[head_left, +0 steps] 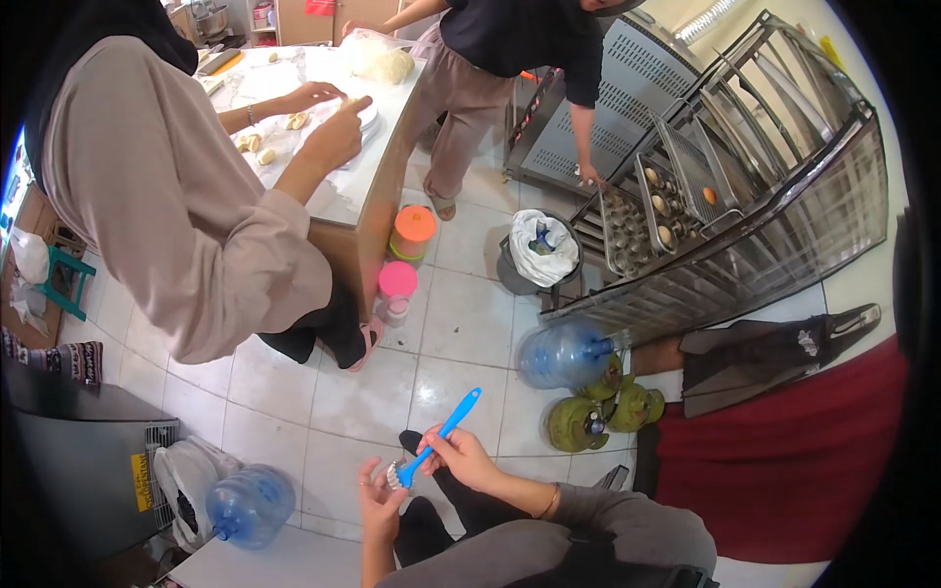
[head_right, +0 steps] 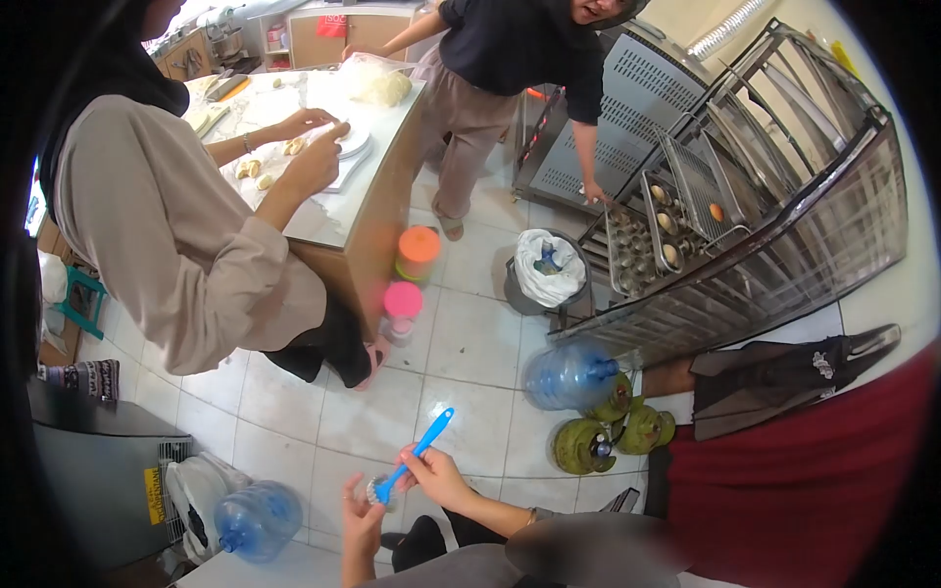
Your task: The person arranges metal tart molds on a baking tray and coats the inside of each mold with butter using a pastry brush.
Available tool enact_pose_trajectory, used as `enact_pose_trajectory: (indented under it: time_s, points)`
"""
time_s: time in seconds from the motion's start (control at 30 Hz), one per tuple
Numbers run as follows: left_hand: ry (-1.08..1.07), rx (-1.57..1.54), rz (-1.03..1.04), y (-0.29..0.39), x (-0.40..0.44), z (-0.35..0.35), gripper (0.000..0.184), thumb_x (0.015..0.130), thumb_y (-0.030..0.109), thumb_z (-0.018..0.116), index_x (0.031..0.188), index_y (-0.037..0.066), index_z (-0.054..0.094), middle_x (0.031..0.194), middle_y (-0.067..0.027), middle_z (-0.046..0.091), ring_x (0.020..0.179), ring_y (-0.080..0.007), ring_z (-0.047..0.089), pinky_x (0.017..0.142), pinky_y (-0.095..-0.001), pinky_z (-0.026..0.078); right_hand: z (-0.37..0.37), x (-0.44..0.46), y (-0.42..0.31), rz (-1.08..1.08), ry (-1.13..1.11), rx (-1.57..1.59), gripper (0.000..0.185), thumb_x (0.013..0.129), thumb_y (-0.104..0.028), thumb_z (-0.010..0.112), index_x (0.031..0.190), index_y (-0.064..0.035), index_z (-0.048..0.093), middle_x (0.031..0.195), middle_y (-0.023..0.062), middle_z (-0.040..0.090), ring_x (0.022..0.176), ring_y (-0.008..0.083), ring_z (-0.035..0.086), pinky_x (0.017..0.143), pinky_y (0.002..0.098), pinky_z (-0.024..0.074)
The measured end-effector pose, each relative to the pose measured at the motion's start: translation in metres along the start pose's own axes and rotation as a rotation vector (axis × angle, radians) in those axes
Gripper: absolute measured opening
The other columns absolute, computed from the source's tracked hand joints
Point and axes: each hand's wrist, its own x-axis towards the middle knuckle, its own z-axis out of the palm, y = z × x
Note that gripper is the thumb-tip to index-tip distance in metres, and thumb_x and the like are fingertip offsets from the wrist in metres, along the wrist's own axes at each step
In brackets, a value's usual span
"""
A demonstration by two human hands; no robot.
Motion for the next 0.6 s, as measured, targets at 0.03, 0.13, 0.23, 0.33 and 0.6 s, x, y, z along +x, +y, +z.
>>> enact_pose_trajectory:
  time_s: [0.03,0.13,0.23,0.33,0.6]
  points:
    - [-0.005,-0.005,-0.017,-0.004,0.002,-0.001,0.076,0.072,0.004,0.071,0.134,0.009,0.027,0.123,-0.0211,0.048,0.108,-0.025,0.051,0.089,-0.0347,0.044,0.0,0.001,-0.001,0.035,-0.008,0.04,0.022,0.097,-0.019,0.044,0.098,0.001,0.053,0.089,0.0102,0.061,0.07,0.0146,0.062,0.065,0.0268,0.0534]
    - [-0.017,-0.005,-0.009,-0.01,0.007,-0.007,0.076,0.074,0.014,0.071,0.135,0.01,0.026,0.123,-0.0192,0.047,0.11,-0.0292,0.051,0.09,-0.0418,0.044,-0.005,0.004,-0.006,0.092,0.077,0.222,0.022,0.097,-0.019,0.045,0.098,0.0013,0.054,0.085,0.0098,0.061,0.07,0.0158,0.063,0.063,0.0274,0.0538]
    - [0.016,-0.035,0.011,-0.008,0.009,-0.007,0.076,0.074,0.017,0.073,0.135,0.009,0.027,0.123,-0.0182,0.047,0.11,-0.0306,0.051,0.092,-0.044,0.043,-0.012,0.008,-0.013,0.062,0.151,0.358,0.021,0.096,-0.018,0.046,0.099,0.0012,0.054,0.085,0.0102,0.061,0.07,0.0161,0.062,0.064,0.028,0.0538]
    - [-0.001,-0.031,0.035,-0.004,0.01,-0.002,0.075,0.075,0.02,0.073,0.135,0.009,0.028,0.122,-0.0172,0.048,0.112,-0.0314,0.05,0.093,-0.0459,0.043,-0.01,0.007,-0.02,0.044,0.135,0.358,0.021,0.097,-0.018,0.045,0.098,0.0009,0.053,0.086,0.01,0.061,0.069,0.0158,0.062,0.064,0.0285,0.0538]
    - [-0.019,-0.093,0.102,0.003,0.009,0.006,0.069,0.077,0.018,0.07,0.134,0.012,0.031,0.123,-0.0164,0.046,0.115,-0.0309,0.047,0.093,-0.046,0.042,-0.009,-0.006,-0.012,-0.111,0.098,0.0,0.023,0.097,-0.019,0.044,0.097,0.0028,0.052,0.084,0.0111,0.061,0.071,0.0165,0.063,0.066,0.0281,0.0542]
